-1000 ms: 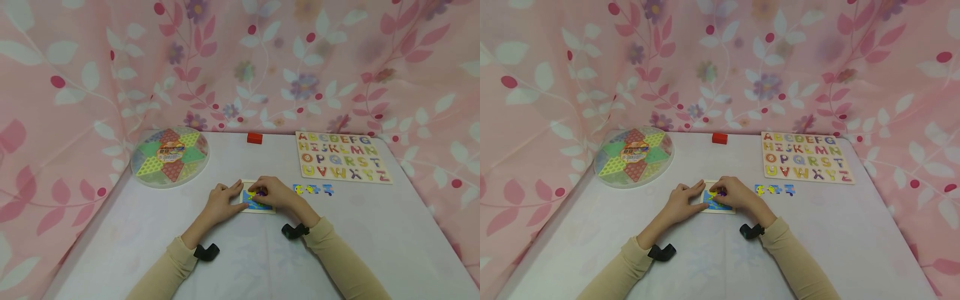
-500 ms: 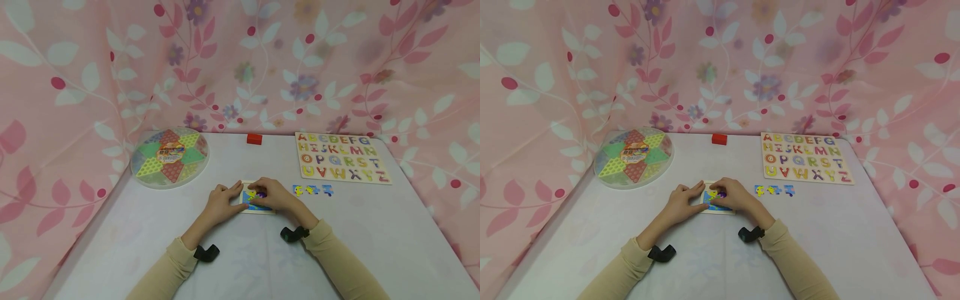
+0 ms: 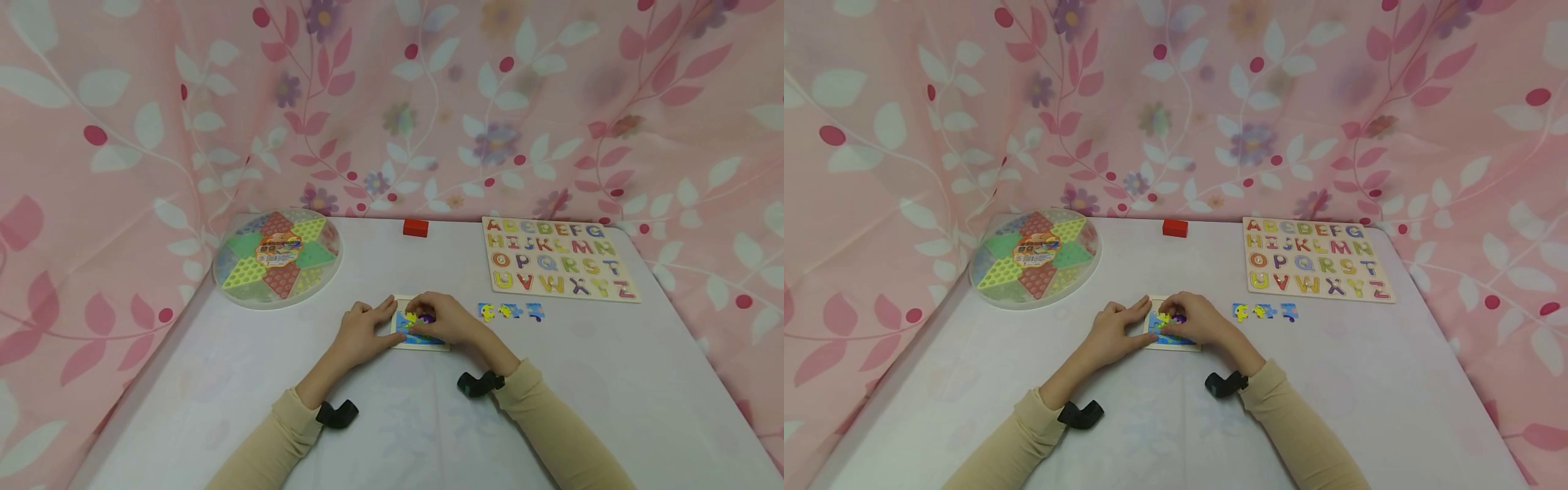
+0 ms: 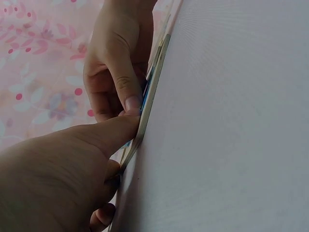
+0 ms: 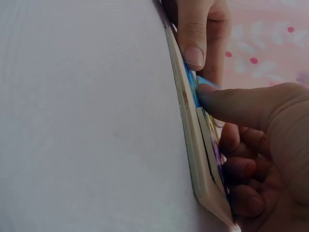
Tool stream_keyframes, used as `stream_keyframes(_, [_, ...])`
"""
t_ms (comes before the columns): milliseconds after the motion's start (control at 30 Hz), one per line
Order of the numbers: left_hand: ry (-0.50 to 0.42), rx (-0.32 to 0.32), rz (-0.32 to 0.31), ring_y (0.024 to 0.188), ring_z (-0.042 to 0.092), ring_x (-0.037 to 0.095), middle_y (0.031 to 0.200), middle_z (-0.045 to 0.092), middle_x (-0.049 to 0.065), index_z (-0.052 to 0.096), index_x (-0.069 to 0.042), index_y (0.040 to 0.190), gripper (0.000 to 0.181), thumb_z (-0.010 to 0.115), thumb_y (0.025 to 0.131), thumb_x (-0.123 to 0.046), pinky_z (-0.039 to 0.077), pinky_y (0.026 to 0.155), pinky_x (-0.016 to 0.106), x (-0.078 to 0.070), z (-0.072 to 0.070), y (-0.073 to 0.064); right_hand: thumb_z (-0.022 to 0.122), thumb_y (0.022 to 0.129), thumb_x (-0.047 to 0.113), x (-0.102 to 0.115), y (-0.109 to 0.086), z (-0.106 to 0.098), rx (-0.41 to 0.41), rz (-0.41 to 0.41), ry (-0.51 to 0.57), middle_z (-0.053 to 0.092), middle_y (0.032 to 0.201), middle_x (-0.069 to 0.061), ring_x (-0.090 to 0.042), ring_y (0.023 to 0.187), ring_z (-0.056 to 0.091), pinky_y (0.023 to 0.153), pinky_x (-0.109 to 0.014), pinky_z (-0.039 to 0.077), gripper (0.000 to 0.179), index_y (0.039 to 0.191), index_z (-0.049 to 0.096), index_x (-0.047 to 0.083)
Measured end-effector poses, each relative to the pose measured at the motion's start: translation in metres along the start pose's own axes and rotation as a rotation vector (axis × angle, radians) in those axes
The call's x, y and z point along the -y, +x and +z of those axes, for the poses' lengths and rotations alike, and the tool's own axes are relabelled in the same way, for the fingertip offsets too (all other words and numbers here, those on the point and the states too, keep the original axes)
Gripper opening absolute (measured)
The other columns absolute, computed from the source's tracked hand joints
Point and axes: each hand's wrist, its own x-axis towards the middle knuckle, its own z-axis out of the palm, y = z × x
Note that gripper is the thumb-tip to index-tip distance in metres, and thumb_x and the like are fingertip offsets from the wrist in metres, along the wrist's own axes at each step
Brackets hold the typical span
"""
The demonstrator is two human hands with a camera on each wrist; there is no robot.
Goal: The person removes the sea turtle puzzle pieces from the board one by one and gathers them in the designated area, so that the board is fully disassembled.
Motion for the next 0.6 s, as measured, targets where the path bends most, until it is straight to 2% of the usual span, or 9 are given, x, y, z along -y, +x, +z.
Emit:
stream_keyframes(200, [-0.003,-0.002,-0.004,0.100,0.046,0.019,0.164,0.047,-0.005,0.056,-0.015,0.155,0.074,0.081,0.093,-0.047,0.037,0.089,0.043,-0.0006,-0.0009,0.0002,0.085,0.093,0.018,-0.0005,-0.0012,-0.0018,0.010,-0.018,0.048,0.060,0.094,0.001,-0.016,0.083,0.051,0.073,-0.026,0.042,0.027,0.111,0.066,0.015])
stream_keyframes(400, [0.007,-0.003,0.000,0.101,0.047,0.020,0.164,0.046,-0.006,0.056,-0.015,0.155,0.074,0.080,0.093,-0.048,0.038,0.089,0.043,-0.0010,-0.0011,0.0010,0.083,0.095,0.016,-0.0036,-0.0022,-0.0044,-0.002,-0.028,0.032,0.064,0.096,0.005,-0.015,0.082,0.053,0.072,-0.026,0.044,0.024,0.115,0.070,0.019])
stream_keyframes(600, [0.003,0.003,0.003,0.102,0.047,0.021,0.165,0.046,-0.005,0.055,-0.015,0.155,0.074,0.080,0.093,-0.048,0.038,0.089,0.043,0.0012,0.0013,-0.0003,0.082,0.095,0.016,-0.0070,-0.0023,-0.0035,-0.020,-0.036,0.035,0.065,0.091,0.006,-0.014,0.077,0.053,0.070,-0.025,0.043,0.024,0.118,0.077,0.016])
